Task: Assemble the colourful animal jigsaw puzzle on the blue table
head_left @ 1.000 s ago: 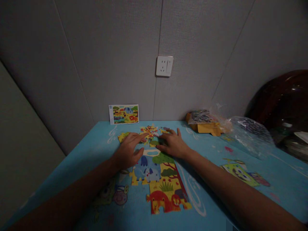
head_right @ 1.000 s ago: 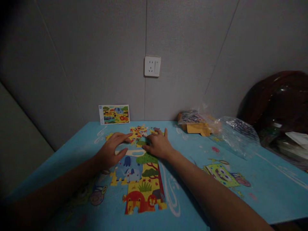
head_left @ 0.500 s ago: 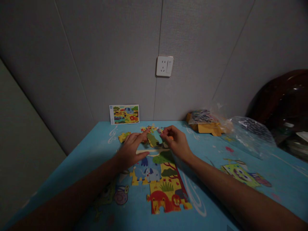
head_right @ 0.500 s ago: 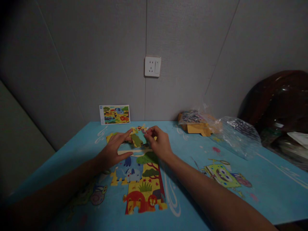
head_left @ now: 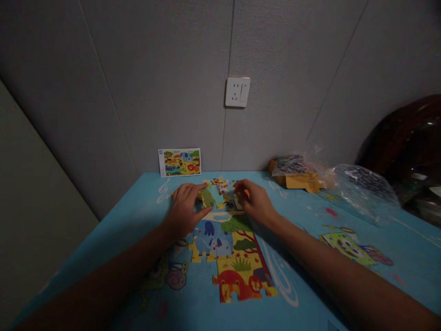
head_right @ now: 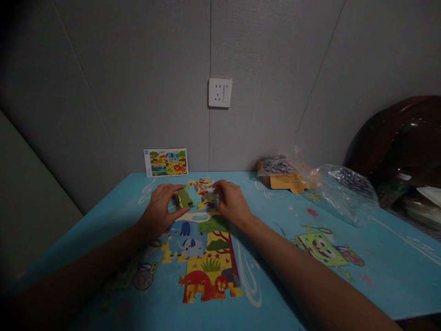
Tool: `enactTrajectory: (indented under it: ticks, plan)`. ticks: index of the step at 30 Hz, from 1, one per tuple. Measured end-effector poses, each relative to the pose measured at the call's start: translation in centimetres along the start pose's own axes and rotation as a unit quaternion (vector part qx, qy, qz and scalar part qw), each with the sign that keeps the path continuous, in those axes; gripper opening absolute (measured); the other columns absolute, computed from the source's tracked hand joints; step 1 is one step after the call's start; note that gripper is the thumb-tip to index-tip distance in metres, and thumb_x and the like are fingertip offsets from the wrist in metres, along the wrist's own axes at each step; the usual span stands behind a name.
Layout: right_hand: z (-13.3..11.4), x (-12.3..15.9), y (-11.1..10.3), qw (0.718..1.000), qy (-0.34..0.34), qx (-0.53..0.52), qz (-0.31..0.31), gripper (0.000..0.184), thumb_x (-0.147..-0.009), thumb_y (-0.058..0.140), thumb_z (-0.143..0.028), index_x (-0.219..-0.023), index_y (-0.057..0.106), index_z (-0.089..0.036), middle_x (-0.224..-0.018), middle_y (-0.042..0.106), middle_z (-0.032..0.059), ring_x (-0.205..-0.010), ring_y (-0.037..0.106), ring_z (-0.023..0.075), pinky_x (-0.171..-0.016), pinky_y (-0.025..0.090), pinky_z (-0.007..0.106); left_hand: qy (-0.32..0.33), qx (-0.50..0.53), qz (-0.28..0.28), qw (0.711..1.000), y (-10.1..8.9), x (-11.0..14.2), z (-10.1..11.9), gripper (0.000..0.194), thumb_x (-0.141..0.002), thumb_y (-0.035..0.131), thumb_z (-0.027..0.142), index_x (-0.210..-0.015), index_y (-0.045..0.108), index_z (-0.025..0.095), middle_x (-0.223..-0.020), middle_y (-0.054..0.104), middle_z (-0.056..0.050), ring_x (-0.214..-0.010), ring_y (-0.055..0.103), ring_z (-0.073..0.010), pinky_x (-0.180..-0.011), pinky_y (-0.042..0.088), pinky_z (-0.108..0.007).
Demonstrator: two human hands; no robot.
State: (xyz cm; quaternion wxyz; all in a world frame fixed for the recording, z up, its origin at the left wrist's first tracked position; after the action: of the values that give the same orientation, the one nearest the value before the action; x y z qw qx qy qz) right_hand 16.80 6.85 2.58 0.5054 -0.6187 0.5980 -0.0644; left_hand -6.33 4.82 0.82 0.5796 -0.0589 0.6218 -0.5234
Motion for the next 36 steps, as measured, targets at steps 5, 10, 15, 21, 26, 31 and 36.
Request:
enactTrajectory:
  ticks: [5, 10, 15, 21, 26, 31, 36]
  plan:
    - [3.2, -0.7, -0.8, 0.975, 0.102, 0.194, -0.048, 0.032, -0.084, 0.054, -0.023, -0.112, 0.066, -0.015, -0.112, 0.068, 0.0157, -0.104, 0.059, 0.0314, -0.087, 0.042, 0.043, -0.179, -0.095, -0.041, 0.978, 0.0, -0.2, -1.5, 0.053, -0.075, 0.072, 0.041, -0.123, 0.059, 0.023, -0.128, 0.049, -0.013, -0.123, 0.04, -0.0346, -0.101, 0.036, -0.049]
    - [3.8, -0.5, -0.2, 0.957, 0.138, 0.229, -0.116, 0.045, -0.083, 0.059, -0.048, -0.115, 0.067, -0.018, -0.116, 0.065, 0.0165, -0.107, 0.058, 0.0339, -0.087, 0.041, 0.045, -0.269, -0.13, -0.087, 0.95, 0.4, 0.0, -2.3, 0.056, -0.076, 0.067, 0.049, -0.124, 0.058, 0.022, -0.132, 0.042, -0.016, -0.128, 0.034, -0.0366, -0.102, 0.034, -0.052]
    - [4.1, -0.4, 0.1, 0.957, 0.142, 0.232, -0.101, 0.042, -0.082, 0.061, -0.05, -0.113, 0.07, -0.022, -0.114, 0.064, 0.0165, -0.103, 0.06, 0.032, -0.085, 0.043, 0.043, -0.284, -0.122, -0.103, 0.946, 1.0, 0.2, -2.8, 0.057, -0.074, 0.065, 0.05, -0.123, 0.058, 0.023, -0.128, 0.046, -0.016, -0.126, 0.036, -0.0378, -0.101, 0.034, -0.054]
    - [4.7, -0.3, 0.2, 0.968, 0.104, 0.219, -0.065, 0.041, -0.08, 0.062, -0.053, -0.102, 0.072, -0.019, -0.099, 0.069, 0.0152, -0.089, 0.063, 0.0294, -0.077, 0.045, 0.042, -0.258, -0.104, -0.083, 0.957, 1.5, 0.6, -3.5, 0.056, -0.075, 0.063, 0.051, -0.121, 0.061, 0.019, -0.126, 0.047, -0.02, -0.123, 0.039, -0.0428, -0.096, 0.037, -0.061]
    - [4.2, -0.6, 0.0, 0.978, 0.099, 0.182, -0.012, 0.046, -0.077, 0.066, -0.054, -0.101, 0.07, -0.015, -0.096, 0.069, 0.0165, -0.088, 0.062, 0.0301, -0.079, 0.045, 0.046, -0.257, -0.105, -0.079, 0.957, 1.5, 0.6, -3.5, 0.056, -0.074, 0.064, 0.049, -0.12, 0.063, 0.017, -0.131, 0.047, -0.023, -0.125, 0.038, -0.0451, -0.096, 0.037, -0.063]
    - [1.0, -0.4, -0.7, 0.993, -0.086, 0.078, -0.005, 0.044, -0.08, 0.068, -0.041, -0.116, 0.059, -0.017, -0.113, 0.065, 0.0137, -0.102, 0.057, 0.0283, -0.09, 0.043, 0.046, -0.152, -0.021, -0.094, 0.984, 0.8, -0.1, -2.0, 0.071, -0.077, 0.067, 0.042, -0.141, 0.046, 0.02, -0.143, 0.047, -0.015, -0.139, 0.025, -0.042, -0.108, 0.029, -0.063]
    - [-2.3, 0.7, -0.6, 0.966, -0.254, 0.016, -0.038, 0.051, -0.083, 0.065, -0.042, -0.127, 0.051, -0.021, -0.129, 0.058, 0.0122, -0.116, 0.051, 0.0275, -0.098, 0.039, 0.047, 0.06, 0.086, -0.059, 0.993, 0.1, 0.0, 0.0, 0.063, -0.088, 0.062, 0.038, -0.145, 0.041, 0.022, -0.147, 0.043, -0.015, -0.14, 0.033, -0.032, -0.112, 0.032, -0.053]
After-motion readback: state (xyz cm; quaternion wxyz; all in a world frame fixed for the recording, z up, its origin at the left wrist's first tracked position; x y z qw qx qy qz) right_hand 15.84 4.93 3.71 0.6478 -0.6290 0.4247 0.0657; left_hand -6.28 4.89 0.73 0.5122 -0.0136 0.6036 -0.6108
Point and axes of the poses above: each hand's wrist, its own x-axis away from the middle knuckle, its own y-axis out of the palm, z = x × y, the point moved 2 cm from there along -x, towards the middle knuckle
